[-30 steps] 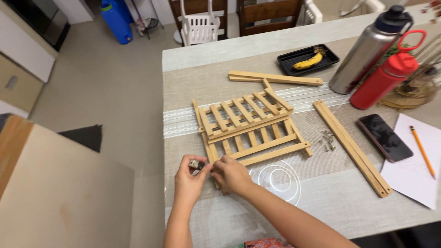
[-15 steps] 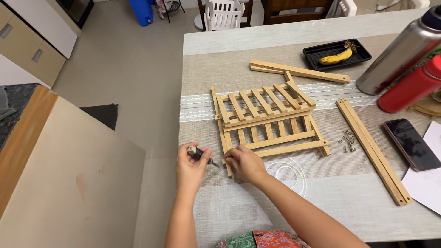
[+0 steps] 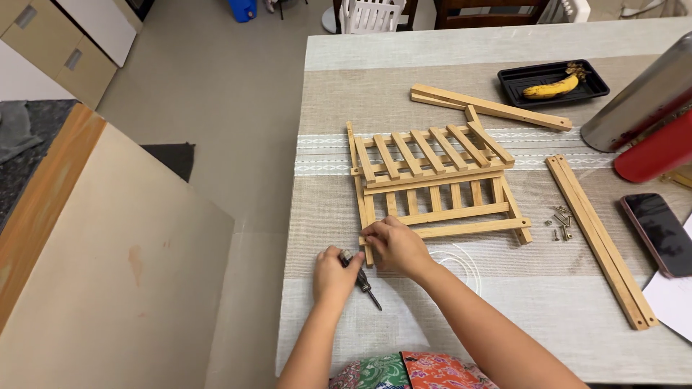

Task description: The person assembles a small wooden rack by aligning slats and securing them with screws using a screwdriver. They insert screws into pre-drilled holes and tighten them to join the components.

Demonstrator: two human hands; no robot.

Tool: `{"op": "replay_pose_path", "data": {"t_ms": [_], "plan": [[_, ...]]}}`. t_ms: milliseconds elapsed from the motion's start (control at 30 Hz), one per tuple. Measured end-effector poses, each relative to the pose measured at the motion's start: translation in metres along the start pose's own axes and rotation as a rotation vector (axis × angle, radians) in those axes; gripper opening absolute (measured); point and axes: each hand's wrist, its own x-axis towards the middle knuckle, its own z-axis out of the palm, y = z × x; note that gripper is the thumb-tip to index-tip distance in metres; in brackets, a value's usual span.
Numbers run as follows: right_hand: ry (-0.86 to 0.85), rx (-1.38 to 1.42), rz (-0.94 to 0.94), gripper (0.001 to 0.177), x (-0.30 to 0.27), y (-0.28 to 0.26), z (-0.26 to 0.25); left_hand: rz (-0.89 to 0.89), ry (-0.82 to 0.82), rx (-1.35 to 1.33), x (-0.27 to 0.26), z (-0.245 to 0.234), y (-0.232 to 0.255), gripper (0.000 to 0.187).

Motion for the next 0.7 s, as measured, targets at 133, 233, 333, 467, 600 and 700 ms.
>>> {"op": "replay_pose_path", "data": {"t_ms": [133,233,333,467,600,700], "plan": [[0.011,0.025,-0.064,0.025,0.0,0.0,-0.003,0.254,0.241,0.116,-0.007,0.0,0.007,0.05],[-0.035,0.044,-0.078,0.035,0.0,0.001,-0.008,0.562,0.337,0.017,-0.004,0.0,0.012,0.052],[-0.125,0.105,-0.024,0.046,0.001,0.0,-0.012,0.455,0.099,-0.177,0.004,-0.005,0.022,0.058],[-0.103,0.157,0.007,0.041,-0.002,0.009,-0.019,0.551,0.027,-0.079,0.008,-0.015,0.029,0.047],[0.047,0.138,-0.15,0.038,-0.019,0.035,-0.037,0.856,0.12,0.229,0.02,-0.022,0.027,0.021],[0.083,0.216,0.045,0.036,-0.044,0.047,-0.054,0.979,0.11,0.381,0.029,-0.021,0.023,0.023]]}}
